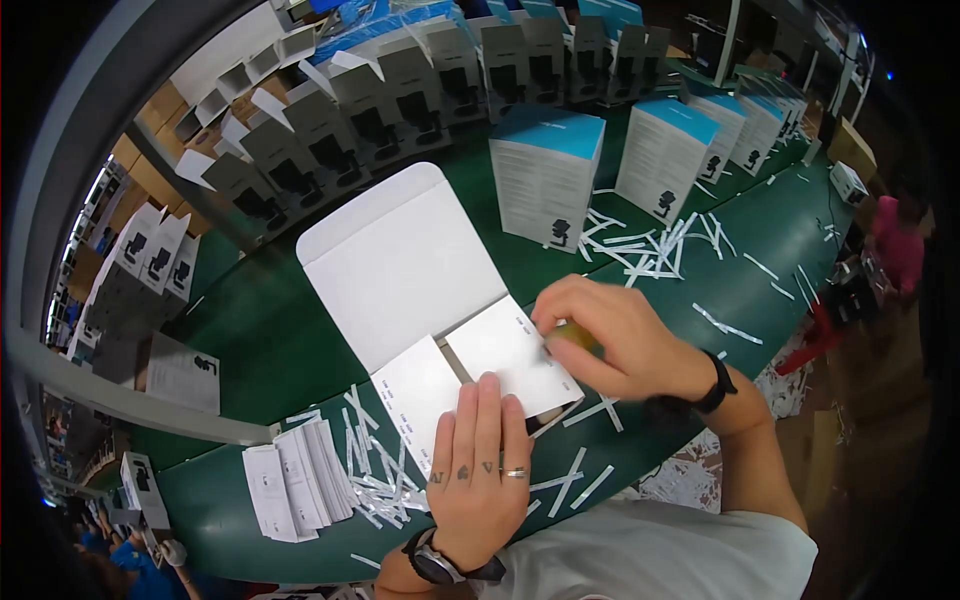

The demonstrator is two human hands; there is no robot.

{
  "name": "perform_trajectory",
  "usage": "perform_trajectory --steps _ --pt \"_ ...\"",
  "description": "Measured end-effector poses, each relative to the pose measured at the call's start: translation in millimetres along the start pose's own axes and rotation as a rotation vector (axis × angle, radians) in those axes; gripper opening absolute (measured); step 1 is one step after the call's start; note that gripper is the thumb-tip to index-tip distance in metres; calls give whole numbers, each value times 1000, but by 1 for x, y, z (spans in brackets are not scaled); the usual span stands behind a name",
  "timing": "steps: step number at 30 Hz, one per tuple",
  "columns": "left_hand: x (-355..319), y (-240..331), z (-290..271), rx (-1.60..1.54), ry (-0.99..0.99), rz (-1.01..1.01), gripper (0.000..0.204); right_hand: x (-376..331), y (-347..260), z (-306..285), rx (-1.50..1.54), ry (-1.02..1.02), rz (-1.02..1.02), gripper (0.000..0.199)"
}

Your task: The person packages items by hand, placing a manual into a box, closing the lid, and applying a sticker to seal it. This process is repeated for several boxes before each finished package is set aside.

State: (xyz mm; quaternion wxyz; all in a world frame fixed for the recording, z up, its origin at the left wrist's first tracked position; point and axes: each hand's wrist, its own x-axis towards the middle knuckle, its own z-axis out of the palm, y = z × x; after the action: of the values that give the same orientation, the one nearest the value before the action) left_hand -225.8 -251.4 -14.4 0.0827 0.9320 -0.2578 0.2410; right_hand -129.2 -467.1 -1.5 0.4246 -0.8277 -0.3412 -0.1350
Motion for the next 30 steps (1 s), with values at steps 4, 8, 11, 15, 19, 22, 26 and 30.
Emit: perform_trajectory --steps 4,8,11,15,19,22,26,30 --pt "-2 1 2 57 -2 43 34 14 4 -8 -260 50 -23 13" --pt "-2 1 5 -15 -2 14 49 16 -1 -12 -365 64 -32 10" --pt "-2 0 5 -2 -1 22 48 17 -1 -11 -361 53 -26 13" --pt "-2 -3 4 80 22 65 35 21 -4 -1 -144 51 -13 16" --pt "1 -9 7 72 74 73 32 36 -19 3 -58 18 -56 16" --pt "-3 -10 11 -4 98 107 32 59 -40 21 -69 -61 -145 15" --pt "-6 -14 17 -6 152 108 34 81 -40 62 -242 -196 -227 19" --pt "-12 -18 21 -16 168 131 35 85 -47 78 -243 -257 -247 25"
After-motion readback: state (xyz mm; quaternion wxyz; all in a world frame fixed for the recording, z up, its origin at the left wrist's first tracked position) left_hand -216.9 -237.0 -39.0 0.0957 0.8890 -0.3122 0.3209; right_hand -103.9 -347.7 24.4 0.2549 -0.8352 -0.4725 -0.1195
